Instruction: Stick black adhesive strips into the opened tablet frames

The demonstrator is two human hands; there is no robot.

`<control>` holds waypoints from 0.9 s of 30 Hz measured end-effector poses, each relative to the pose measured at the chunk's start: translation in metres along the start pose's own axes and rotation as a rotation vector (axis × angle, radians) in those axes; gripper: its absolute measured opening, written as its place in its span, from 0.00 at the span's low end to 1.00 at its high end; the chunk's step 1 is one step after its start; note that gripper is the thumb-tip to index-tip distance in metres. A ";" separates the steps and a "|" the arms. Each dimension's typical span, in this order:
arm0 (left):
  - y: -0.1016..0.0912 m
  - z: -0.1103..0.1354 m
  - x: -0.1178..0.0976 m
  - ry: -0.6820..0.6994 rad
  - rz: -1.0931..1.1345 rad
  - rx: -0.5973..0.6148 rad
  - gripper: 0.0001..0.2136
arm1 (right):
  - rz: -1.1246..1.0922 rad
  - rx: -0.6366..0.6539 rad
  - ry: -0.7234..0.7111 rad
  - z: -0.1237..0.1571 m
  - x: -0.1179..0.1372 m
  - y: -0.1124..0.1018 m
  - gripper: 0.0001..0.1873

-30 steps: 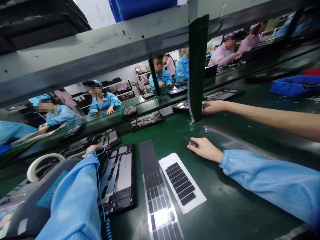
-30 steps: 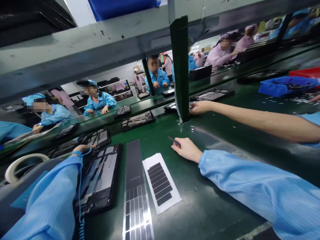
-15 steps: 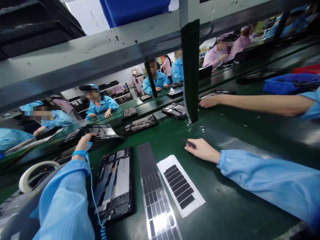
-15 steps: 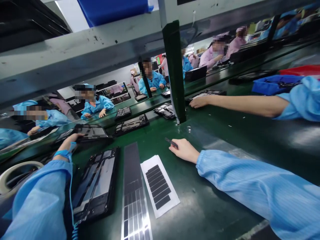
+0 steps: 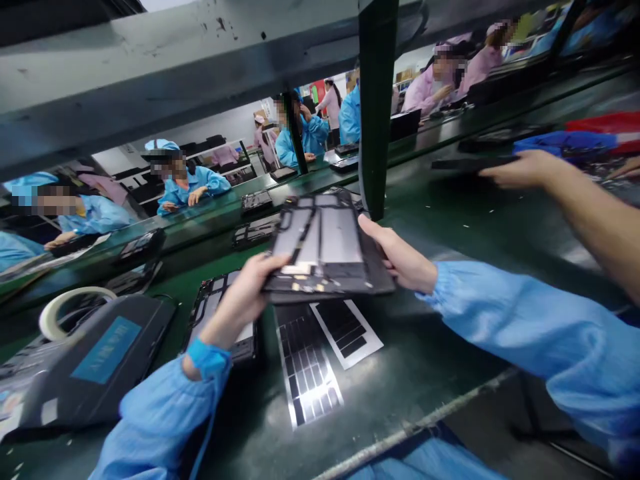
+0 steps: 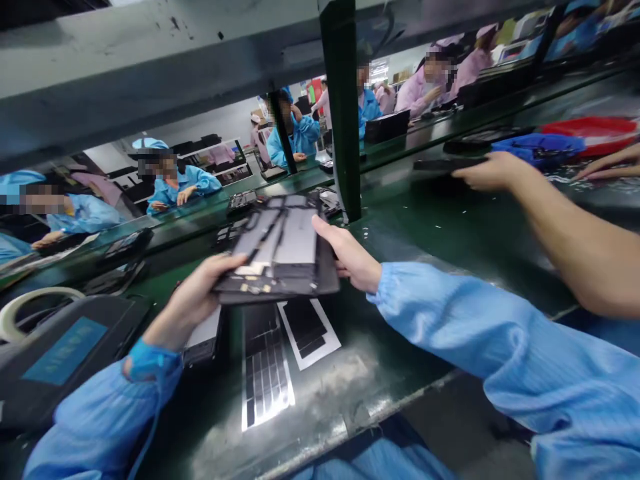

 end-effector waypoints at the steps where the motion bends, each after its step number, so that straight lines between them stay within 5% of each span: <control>1: 0.022 0.014 0.011 -0.026 0.009 0.073 0.13 | -0.006 -0.038 0.000 0.005 0.002 -0.006 0.19; 6: 0.074 0.051 0.034 0.104 -0.167 0.281 0.16 | 0.088 -0.136 0.025 0.016 -0.002 -0.056 0.10; 9: 0.090 0.070 0.030 0.369 -0.378 0.526 0.19 | 0.156 -0.161 0.147 0.016 -0.022 -0.095 0.11; 12: 0.093 0.082 0.026 0.692 -0.550 0.589 0.14 | 0.256 -0.141 0.198 0.017 -0.042 -0.127 0.14; 15: 0.096 0.081 0.039 0.825 -0.693 0.603 0.17 | 0.507 -0.062 0.101 0.015 -0.051 -0.142 0.15; 17: 0.100 0.077 0.049 0.834 -0.743 0.630 0.18 | 0.769 -0.100 -0.109 0.011 -0.037 -0.147 0.15; 20: 0.103 0.072 0.054 0.817 -0.751 0.663 0.18 | 0.955 -0.303 -0.425 0.014 0.001 -0.140 0.16; 22: 0.103 0.070 0.053 0.813 -0.741 0.667 0.18 | 0.841 -0.315 -0.432 0.019 0.009 -0.120 0.23; 25: 0.104 0.069 0.052 0.798 -0.745 0.660 0.18 | 0.674 -0.033 -0.232 0.029 -0.016 -0.064 0.32; 27: 0.104 0.069 0.052 0.789 -0.752 0.651 0.19 | 0.642 0.233 -0.207 0.045 -0.032 -0.021 0.29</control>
Point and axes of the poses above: each hand's wrist, its own z-axis away from the middle knuckle, its own y-axis out of the palm, x = y × z, the point moved 10 cm from there along -z, towards the middle knuckle, and after that the axes turned 15 degrees about -x, right-handed, at the moved point
